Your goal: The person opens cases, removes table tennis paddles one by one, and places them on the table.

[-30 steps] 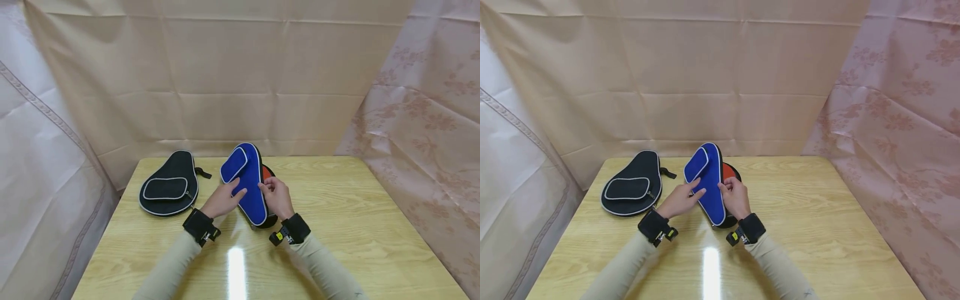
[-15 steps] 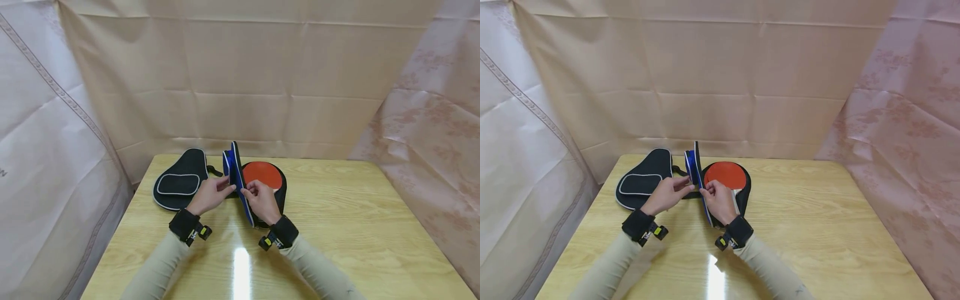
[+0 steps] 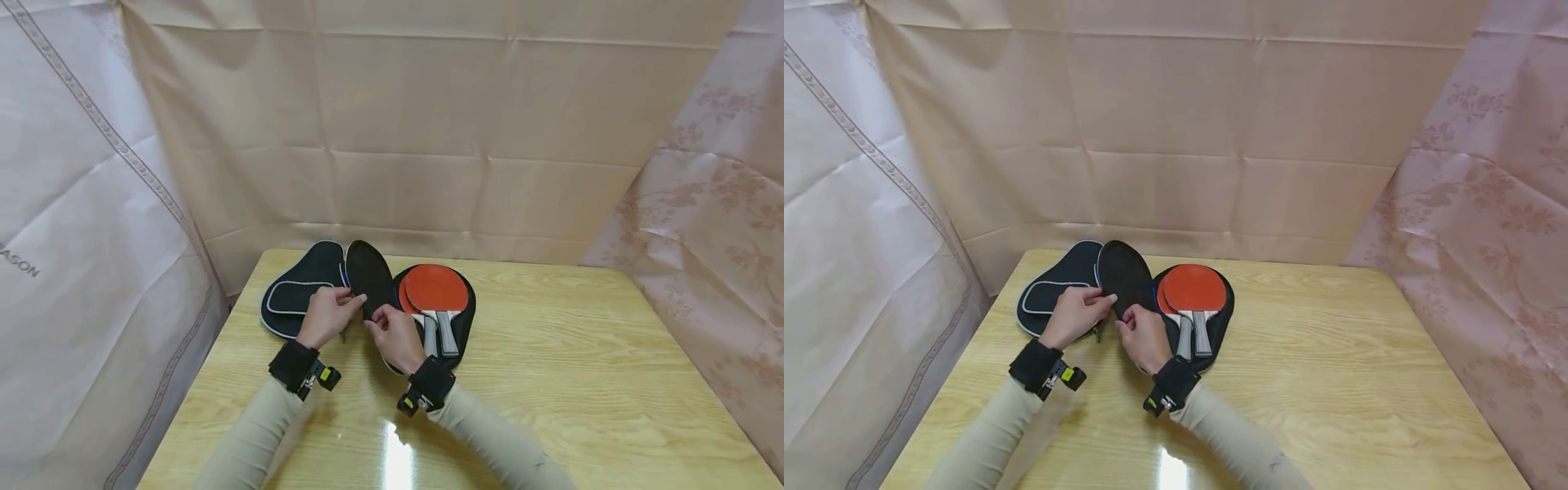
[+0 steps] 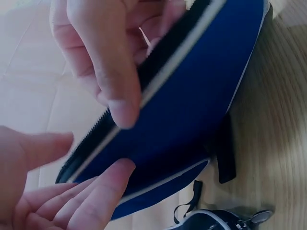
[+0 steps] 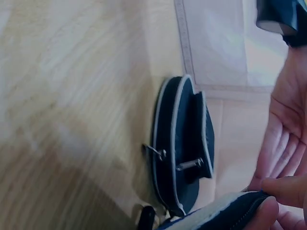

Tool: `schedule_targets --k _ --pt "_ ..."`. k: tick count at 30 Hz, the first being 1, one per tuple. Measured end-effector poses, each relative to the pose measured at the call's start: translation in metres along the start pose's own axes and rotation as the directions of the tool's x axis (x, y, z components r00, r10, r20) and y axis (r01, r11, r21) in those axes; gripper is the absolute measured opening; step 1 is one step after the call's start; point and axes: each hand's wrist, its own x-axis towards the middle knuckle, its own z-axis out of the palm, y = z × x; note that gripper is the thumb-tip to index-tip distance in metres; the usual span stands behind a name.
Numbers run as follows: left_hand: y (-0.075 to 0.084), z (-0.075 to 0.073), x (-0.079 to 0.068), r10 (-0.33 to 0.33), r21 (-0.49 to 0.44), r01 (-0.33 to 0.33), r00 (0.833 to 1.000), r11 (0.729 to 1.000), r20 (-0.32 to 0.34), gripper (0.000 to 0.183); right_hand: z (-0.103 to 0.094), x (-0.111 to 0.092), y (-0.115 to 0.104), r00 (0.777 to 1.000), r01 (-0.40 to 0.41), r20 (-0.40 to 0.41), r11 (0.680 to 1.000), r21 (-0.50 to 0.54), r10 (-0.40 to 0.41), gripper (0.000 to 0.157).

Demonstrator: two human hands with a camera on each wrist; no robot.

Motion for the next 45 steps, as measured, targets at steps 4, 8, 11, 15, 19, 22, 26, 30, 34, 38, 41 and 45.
schedule_targets --k 4,8,11,15,19,22,26,30,34,38,41,45 --pt "-0.005 0.001 0.001 -0.08 -0.047 0.079 0.997 0.996 -0.017 0.02 0.008 -0.001 0.0 1.0 0.006 0.014 1.0 -0.015 -0.006 0.012" --pt "-0.007 -0.001 0.001 -0.146 -0.085 0.144 0.989 0.986 -0.017 0.017 0.012 -0.001 0.0 1.0 0.018 0.017 1.0 -0.001 -0.018 0.013" --pt "-0.007 -0.002 0.0 -0.18 -0.113 0.178 0.984 0.977 -0.008 0.018 0.013 -0.001 -0.001 1.0 0.025 0.018 1.0 0.006 -0.025 0.015" --pt "-0.007 -0.003 0.001 -0.206 -0.139 0.204 0.979 0.969 0.005 0.018 0.013 -0.001 -0.001 0.999 0.028 0.031 1.0 0.003 -0.028 0.015" --pt "-0.007 -0.003 0.002 -0.219 -0.145 0.218 0.976 0.965 0.008 0.017 0.01 -0.001 0.0 0.998 0.03 0.055 1.0 0.006 -0.03 0.014" --pt "-0.008 -0.002 0.003 -0.236 -0.14 0.234 0.972 0.962 0.006 0.019 0.003 -0.001 0.002 0.998 0.015 0.055 1.0 0.007 -0.015 0.015" --pt "-0.009 -0.002 0.003 -0.252 -0.131 0.249 0.968 0.96 -0.003 0.025 -0.011 0.0 0.009 1.0 -0.021 0.011 1.0 0.016 0.021 0.017" --pt "-0.009 -0.002 0.002 -0.259 -0.133 0.256 0.966 0.958 -0.005 0.027 -0.032 0.001 0.023 0.996 -0.08 -0.042 0.997 0.0 0.08 0.016" --pt "-0.008 -0.002 0.003 -0.26 -0.135 0.258 0.966 0.957 0.003 0.026 -0.057 0.004 0.04 0.983 -0.174 -0.08 0.978 -0.113 0.165 0.016" --pt "-0.006 -0.001 0.003 -0.26 -0.139 0.258 0.966 0.956 0.004 0.027 -0.073 0.005 0.057 0.958 -0.287 -0.078 0.914 -0.288 0.276 0.025" --pt "-0.005 -0.001 0.003 -0.258 -0.141 0.255 0.966 0.956 0.002 0.028 -0.076 0.004 0.069 0.931 -0.354 -0.055 0.853 -0.383 0.362 0.043" --pt "-0.006 -0.001 0.003 -0.258 -0.151 0.255 0.966 0.955 0.003 0.033 -0.07 0.002 0.085 0.893 -0.417 -0.009 0.821 -0.39 0.449 0.062"
